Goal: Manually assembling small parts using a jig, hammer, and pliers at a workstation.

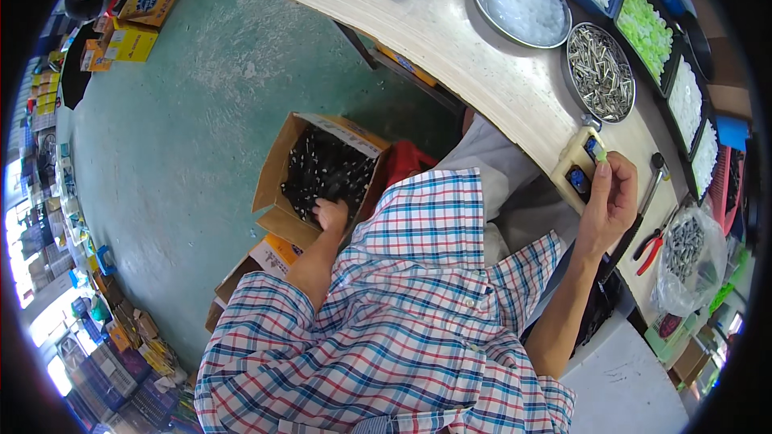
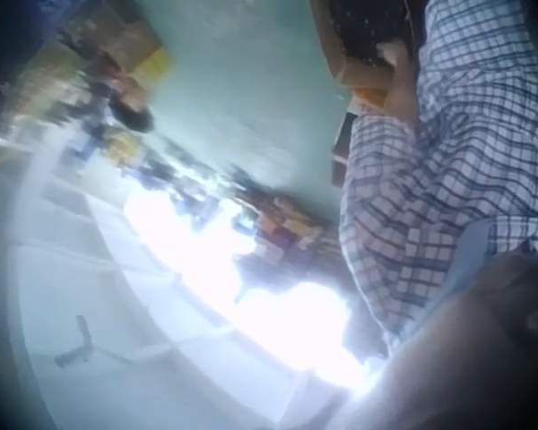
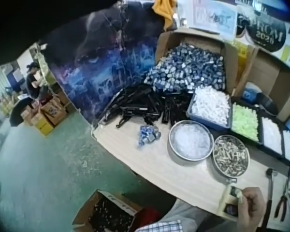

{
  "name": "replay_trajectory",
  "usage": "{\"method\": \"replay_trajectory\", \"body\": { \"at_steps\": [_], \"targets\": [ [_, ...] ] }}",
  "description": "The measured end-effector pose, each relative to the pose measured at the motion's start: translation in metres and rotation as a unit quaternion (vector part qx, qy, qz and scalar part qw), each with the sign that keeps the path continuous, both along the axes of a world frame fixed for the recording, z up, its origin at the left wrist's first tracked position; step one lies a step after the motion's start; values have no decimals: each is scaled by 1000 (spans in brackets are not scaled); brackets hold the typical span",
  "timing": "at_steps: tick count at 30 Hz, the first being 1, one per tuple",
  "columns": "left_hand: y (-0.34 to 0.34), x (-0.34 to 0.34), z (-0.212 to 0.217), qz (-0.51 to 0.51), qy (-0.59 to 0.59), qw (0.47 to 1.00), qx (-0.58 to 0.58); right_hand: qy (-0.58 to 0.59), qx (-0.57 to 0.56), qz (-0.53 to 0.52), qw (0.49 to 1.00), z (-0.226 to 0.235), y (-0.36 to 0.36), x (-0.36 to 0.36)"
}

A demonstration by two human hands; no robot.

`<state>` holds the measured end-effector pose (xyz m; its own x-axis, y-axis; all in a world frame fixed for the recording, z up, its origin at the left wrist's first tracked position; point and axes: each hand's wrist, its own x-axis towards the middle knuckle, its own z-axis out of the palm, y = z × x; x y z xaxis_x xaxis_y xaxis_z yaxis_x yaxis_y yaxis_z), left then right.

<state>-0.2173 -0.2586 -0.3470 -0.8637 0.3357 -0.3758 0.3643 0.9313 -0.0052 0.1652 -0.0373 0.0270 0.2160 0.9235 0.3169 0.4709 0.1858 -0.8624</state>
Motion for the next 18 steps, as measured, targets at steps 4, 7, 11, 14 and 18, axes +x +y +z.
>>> {"method": "replay_trajectory", "body": {
  "at_steps": [4,7,11,14,18],
  "targets": [
    [9,-58,-11,-290,-266,912,113,-5,0,-2,1000,-5,-1,10],
    [54,-54,28,359,-357,806,307,-1,0,-2,1000,-1,0,7],
    [110,-38,59,-111,-240,872,412,18,-27,15,999,1,-1,3],
    [175,-13,83,18,-324,864,384,-30,-22,7,999,0,-2,7],
    [192,-24,19,-27,-239,890,388,-52,-9,11,999,0,-2,8]
  ]
}}
